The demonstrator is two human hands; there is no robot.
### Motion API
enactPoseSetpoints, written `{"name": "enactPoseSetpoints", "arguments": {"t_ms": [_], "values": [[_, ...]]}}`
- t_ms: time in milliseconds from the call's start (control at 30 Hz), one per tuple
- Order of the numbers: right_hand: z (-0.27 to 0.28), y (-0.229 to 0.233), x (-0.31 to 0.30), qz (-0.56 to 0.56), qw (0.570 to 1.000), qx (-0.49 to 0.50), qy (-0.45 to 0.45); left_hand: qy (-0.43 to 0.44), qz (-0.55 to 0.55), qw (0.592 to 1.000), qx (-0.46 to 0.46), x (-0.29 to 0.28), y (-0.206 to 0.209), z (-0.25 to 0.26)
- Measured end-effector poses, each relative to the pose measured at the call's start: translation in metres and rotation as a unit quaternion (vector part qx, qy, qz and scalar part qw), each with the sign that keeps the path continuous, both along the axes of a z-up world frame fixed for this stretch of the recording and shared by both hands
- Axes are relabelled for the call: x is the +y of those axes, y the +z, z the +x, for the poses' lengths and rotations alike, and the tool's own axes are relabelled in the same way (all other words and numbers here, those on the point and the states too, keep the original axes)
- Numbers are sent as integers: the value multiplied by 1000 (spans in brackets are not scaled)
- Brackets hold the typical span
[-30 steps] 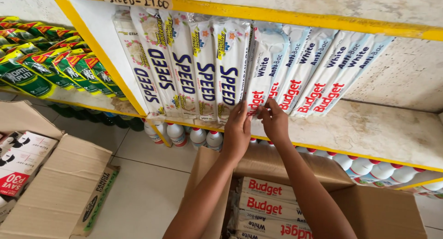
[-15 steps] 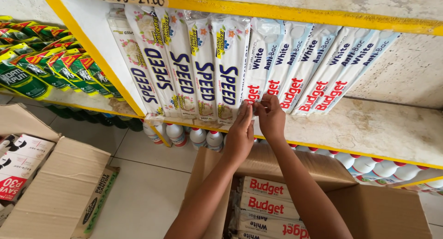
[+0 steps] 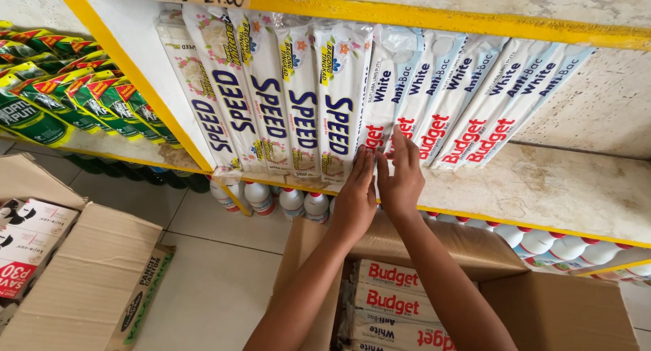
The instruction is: The person repeatedly takes bars of Budget detergent from a cardboard box and places them upright on a store shelf next to other detergent bars. The person arranges the bars in a neat row, filling the available space on the shelf.
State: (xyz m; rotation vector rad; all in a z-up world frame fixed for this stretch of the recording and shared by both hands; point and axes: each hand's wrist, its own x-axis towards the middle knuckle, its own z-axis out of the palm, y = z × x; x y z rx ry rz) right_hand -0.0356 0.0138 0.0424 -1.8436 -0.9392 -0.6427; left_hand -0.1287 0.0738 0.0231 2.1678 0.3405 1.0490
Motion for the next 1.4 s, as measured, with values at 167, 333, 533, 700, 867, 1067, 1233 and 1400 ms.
{"name": "enactPoseSetpoints", "arguments": {"t_ms": [167,333,533,700,867,1067,1233,1400], "values": [[0,5,1,-81,995,-45,-40,1,9,1000,-2,2,-9,3],[3,44,6,-108,981,-141,-72,-2,19,1000,-16,4,-8,2],[3,98,11,-194,938,-263,-117,-17,34,999,3,4,-2,-1],[14,106,12,-226,934,-263,-84,-28,35,999,-14,0,-3,5],[16,115,10,-236,929,-281,-56,-17,31,999,-13,0,-4,9],[15,116,12,-247,921,-297,-52,25,67,997,4,-5,-14,22],[14,116,12,-263,921,-281,-59,54,74,995,44,-18,-1,25],[18,124,1,-267,919,-290,-18,61,91,990,87,-29,4,19]]}}
